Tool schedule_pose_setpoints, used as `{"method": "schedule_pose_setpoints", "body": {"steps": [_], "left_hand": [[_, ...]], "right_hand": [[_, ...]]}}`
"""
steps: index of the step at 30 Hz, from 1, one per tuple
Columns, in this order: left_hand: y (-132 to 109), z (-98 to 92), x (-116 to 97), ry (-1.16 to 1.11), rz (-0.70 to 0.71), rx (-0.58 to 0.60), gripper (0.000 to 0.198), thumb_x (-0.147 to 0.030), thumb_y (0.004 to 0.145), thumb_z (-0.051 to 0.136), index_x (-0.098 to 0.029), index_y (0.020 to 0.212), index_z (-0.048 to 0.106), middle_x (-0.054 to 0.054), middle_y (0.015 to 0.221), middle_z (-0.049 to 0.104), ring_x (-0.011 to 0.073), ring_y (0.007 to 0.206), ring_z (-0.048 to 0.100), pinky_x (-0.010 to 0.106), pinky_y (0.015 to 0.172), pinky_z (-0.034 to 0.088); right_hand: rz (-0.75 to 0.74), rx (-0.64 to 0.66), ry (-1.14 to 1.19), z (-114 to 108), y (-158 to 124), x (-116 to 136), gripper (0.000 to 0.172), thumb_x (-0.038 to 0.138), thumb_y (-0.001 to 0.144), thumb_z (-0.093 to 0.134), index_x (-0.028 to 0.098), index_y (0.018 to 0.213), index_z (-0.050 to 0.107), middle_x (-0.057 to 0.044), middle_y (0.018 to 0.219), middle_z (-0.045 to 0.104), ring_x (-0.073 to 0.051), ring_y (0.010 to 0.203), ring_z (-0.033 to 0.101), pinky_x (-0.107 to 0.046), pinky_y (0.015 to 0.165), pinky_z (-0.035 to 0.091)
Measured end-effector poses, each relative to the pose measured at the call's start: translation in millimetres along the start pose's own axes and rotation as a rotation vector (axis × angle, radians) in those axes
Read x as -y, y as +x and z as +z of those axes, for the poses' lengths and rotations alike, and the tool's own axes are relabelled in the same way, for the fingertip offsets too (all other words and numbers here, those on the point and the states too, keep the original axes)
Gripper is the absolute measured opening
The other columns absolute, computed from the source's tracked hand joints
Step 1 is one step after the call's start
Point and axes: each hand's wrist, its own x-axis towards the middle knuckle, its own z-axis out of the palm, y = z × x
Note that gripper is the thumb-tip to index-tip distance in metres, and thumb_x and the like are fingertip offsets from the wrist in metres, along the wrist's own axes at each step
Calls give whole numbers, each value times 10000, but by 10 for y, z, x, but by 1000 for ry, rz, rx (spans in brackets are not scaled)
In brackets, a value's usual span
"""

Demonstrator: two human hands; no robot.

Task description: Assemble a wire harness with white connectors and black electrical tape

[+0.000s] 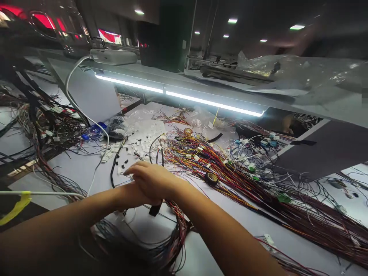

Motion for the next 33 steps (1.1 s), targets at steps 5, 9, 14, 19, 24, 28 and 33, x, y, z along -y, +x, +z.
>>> {"method": "schedule_pose_setpoints", "body": {"steps": [5,9,14,19,24,28,33], "left_hand": [[-97,58,-11,369,76,9,89,-271,656,668,-207,714,647,38,674,637,256,672,590,312,590,356],[-166,78,17,728,282,-112,153,-345,784,618,-204,829,656,105,862,687,302,771,631,335,627,383],[-141,148,127,812,491,-101,166,-344,850,585,-199,873,662,97,789,688,266,668,630,313,575,363],[-140,191,220,805,575,-143,185,-321,898,514,-188,885,641,104,784,679,251,670,622,326,597,379],[-176,143,227,692,386,-137,210,-299,921,449,-172,989,602,126,924,694,292,848,639,366,706,419],[-172,85,208,615,314,-88,158,-282,915,437,-195,912,569,78,879,685,264,814,634,343,686,410],[-84,7,97,465,196,-111,166,-306,828,538,-197,946,499,33,815,655,234,745,614,308,614,383]], "right_hand": [[337,390,-190,-62,283,-323,236,241,885,522,204,1061,675,-86,832,705,-258,929,615,-366,805,422],[523,584,-89,-32,317,-436,168,319,758,658,166,756,726,-65,601,681,-234,621,642,-355,662,454],[689,750,76,88,406,-507,196,274,569,767,180,738,736,5,508,643,-155,429,577,-293,519,466],[739,694,138,111,389,-550,190,195,492,760,177,678,722,25,465,592,-141,429,548,-287,508,450],[753,391,121,42,240,-546,118,224,537,717,192,639,667,18,503,572,-158,531,544,-284,542,415],[758,92,133,64,106,-528,261,307,587,688,214,821,618,40,599,557,-137,566,516,-243,510,368],[725,-223,193,138,-46,-452,314,330,704,585,235,996,523,80,619,465,-107,550,459,-213,478,342]]}}
